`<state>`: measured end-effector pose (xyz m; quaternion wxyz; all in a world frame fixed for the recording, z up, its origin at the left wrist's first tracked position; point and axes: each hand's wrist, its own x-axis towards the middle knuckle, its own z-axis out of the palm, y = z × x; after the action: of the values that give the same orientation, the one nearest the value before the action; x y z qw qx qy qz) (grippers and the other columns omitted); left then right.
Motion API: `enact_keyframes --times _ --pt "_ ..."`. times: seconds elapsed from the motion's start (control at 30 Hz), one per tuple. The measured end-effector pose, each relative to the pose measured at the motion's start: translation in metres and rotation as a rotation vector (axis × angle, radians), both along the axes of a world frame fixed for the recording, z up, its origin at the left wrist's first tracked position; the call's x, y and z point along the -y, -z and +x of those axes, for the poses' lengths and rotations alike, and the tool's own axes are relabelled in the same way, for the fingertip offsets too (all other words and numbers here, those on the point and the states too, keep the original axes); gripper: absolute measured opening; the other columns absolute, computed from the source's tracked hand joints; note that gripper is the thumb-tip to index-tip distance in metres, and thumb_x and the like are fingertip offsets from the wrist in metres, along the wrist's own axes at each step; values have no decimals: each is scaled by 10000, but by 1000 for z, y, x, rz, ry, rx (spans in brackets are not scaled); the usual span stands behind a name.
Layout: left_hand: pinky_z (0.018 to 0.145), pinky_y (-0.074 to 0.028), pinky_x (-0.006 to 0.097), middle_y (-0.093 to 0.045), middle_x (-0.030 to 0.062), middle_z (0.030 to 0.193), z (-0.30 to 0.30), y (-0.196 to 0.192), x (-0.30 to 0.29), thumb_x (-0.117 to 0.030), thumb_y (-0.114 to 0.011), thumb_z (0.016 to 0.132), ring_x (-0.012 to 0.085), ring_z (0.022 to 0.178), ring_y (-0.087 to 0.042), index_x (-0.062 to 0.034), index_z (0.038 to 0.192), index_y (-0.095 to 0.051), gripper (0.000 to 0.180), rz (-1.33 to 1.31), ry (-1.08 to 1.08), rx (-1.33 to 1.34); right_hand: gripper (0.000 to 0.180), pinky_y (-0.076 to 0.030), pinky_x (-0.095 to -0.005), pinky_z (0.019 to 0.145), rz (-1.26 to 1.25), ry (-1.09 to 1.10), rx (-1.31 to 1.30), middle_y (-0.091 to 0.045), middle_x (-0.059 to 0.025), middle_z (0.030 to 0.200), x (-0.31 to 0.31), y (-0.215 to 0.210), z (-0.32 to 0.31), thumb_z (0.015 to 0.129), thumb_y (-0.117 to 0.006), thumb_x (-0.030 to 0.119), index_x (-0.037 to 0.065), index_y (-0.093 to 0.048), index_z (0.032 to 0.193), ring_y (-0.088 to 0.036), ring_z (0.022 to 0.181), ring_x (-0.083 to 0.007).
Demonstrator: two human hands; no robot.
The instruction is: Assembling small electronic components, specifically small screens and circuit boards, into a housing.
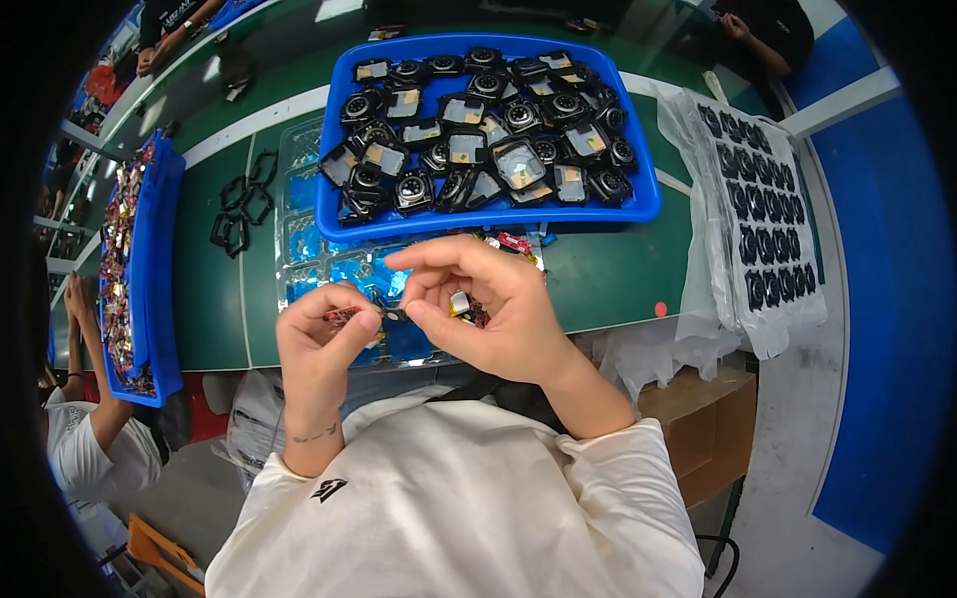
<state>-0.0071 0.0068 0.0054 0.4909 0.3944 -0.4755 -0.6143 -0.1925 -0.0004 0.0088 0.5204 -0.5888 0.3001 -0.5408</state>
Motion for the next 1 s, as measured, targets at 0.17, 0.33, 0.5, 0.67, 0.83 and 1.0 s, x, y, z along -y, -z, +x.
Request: enact_keyframes --times 0.17,0.33,0.5,0.67,0.83,1.0 --pt "623 -412 197 -632 55 801 -1 1 0 52 -687 768 82 714 -548 41 883 -666 118 -80 15 -18 266 -460 -219 683 -22 -5 88 -577 -62 921 -2 4 2 832 -577 -68 -44 -515 1090 -562 808 -91" --pt "658 -442 216 -664 101 845 2 -1 -1 74 -720 711 125 740 -579 40 903 -690 197 -208 11 78 244 -460 -224 696 -89 8 119 -570 -76 935 0 8 2 826 -571 -90 -30 -498 1051 -562 814 -102" --pt "649 -437 216 -664 96 825 2 -2 -1 60 -719 720 122 737 -579 33 872 -691 157 -205 14 89 246 -425 -225 629 -125 40 64 -569 -131 857 -1 5 3 796 -576 -113 -15 -466 993 -531 739 -125" --pt "639 -426 209 -660 80 818 0 -1 -1 36 -707 745 113 735 -576 20 851 -688 109 -138 33 98 261 -438 -233 647 -49 -34 124 -569 -124 851 -3 5 4 792 -576 -119 -5 -452 992 -541 745 -132" --pt "637 -424 207 -643 67 812 0 1 -1 33 -689 764 103 728 -563 18 851 -679 89 -73 71 76 200 -461 -231 693 -13 -38 152 -573 -75 922 -4 9 7 817 -597 -67 -4 -500 980 -555 788 -97" --pt "652 -431 211 -636 72 812 5 -1 -1 41 -677 771 102 737 -561 28 841 -666 72 -101 82 1 164 -458 -261 692 -183 292 -378 -595 -85 989 0 7 3 734 -682 -31 9 -592 865 -562 737 -144"
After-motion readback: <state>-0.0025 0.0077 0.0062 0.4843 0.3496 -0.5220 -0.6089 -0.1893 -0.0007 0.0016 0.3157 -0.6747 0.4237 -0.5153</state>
